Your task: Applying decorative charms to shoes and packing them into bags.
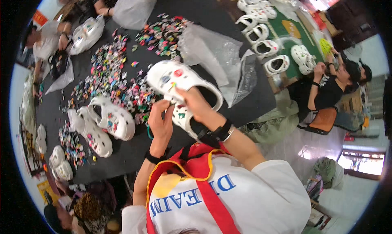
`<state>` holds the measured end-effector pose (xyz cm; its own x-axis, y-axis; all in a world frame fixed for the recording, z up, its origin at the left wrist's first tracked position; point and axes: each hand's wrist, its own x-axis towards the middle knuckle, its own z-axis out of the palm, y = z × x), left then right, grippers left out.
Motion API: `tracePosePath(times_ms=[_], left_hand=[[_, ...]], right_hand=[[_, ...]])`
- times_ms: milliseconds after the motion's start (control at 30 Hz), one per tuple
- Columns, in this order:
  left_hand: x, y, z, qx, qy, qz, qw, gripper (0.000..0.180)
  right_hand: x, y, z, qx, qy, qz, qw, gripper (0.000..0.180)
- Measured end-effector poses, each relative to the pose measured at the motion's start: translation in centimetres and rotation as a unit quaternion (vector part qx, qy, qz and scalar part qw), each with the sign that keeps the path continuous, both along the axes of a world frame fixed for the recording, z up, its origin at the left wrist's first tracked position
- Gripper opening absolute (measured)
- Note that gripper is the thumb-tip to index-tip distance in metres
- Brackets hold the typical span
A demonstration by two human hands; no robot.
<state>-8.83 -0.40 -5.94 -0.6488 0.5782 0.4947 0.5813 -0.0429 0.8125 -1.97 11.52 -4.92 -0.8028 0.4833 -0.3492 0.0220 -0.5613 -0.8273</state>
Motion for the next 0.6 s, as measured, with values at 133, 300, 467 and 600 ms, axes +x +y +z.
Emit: tracePosePath(times_ms=[133,300,467,600], left_hand=[[-3.6,-0.2,-1.3,0.005,-0.233,0.063,0.97,0.008],[-8.6,0.4,-5.7,-0.043,-0.242,0.086,0.966,0.013],[-11.5,-0.9,-11.3,-0.24,-0.057,0.123,0.961,0.027],[-9.1,-1.3,-9.7,-0.21,-0.084,0.124,0.966,0.033]], right_hand=[[0.9,3.5,-0.3,0.069,0.014,-0.001,0.997,0.031],[0.9,7.1,-3.6,0.12,-0.091,-0.011,0.988,0.034],[1.8,8.9,-4.8,0.116,-0.09,0.005,0.989,0.033],[5.2,10.5,-2.2,0.283,-0.205,-0.046,0.936,0.032]])
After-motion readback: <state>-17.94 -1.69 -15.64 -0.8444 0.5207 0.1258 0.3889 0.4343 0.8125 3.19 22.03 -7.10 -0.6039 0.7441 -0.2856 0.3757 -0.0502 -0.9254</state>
